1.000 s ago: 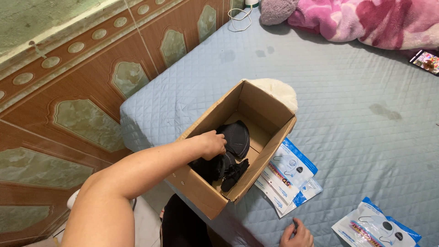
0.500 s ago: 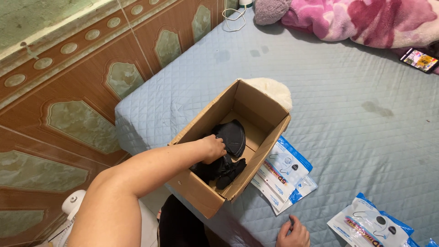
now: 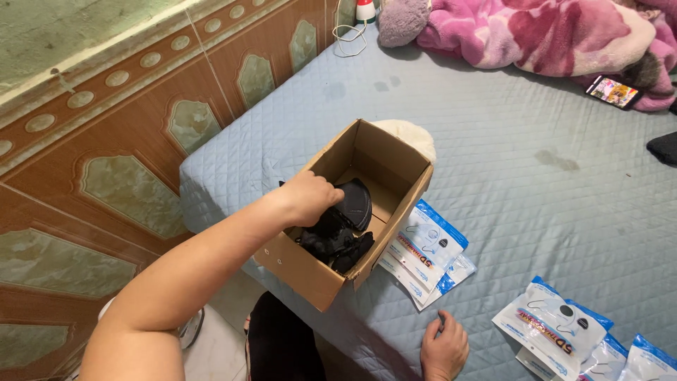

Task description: Inspecting and packing black face masks into a cardboard box.

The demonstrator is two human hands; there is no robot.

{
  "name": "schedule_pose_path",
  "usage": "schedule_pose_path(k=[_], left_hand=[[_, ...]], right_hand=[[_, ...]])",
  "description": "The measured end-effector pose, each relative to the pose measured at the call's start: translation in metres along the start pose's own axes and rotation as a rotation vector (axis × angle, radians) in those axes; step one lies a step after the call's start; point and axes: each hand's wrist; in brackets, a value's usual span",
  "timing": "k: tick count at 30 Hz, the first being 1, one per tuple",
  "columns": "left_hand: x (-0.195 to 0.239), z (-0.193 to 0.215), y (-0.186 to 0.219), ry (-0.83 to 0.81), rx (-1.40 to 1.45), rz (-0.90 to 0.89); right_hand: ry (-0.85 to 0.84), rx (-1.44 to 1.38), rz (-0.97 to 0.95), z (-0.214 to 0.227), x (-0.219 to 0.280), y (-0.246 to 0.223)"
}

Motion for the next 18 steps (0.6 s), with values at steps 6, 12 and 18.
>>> schedule_pose_path(k=[6,12,18], left_hand=[[0.076,0.058,0.036,0.509,-0.014,0.038],[0.123,0.084,0.121,0.593,0.391,0.061],[0.095,0.029,0.191,0.444,0.846,-0.041]], right_hand=[[-0.045,-0.039,-0.019,0.008,-0.003,-0.001],[-0.282,-0.198,-0.149,0.025,-0.006,0.002],[-0.523,-0.39,-0.06,0.039,0.005,0.026]])
Point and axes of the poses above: each hand's wrist, its own x-axis away from the middle knuckle, its own z-axis out of the back of the hand, y = z × x, and after that the axes turned 6 degrees about -z, right-handed
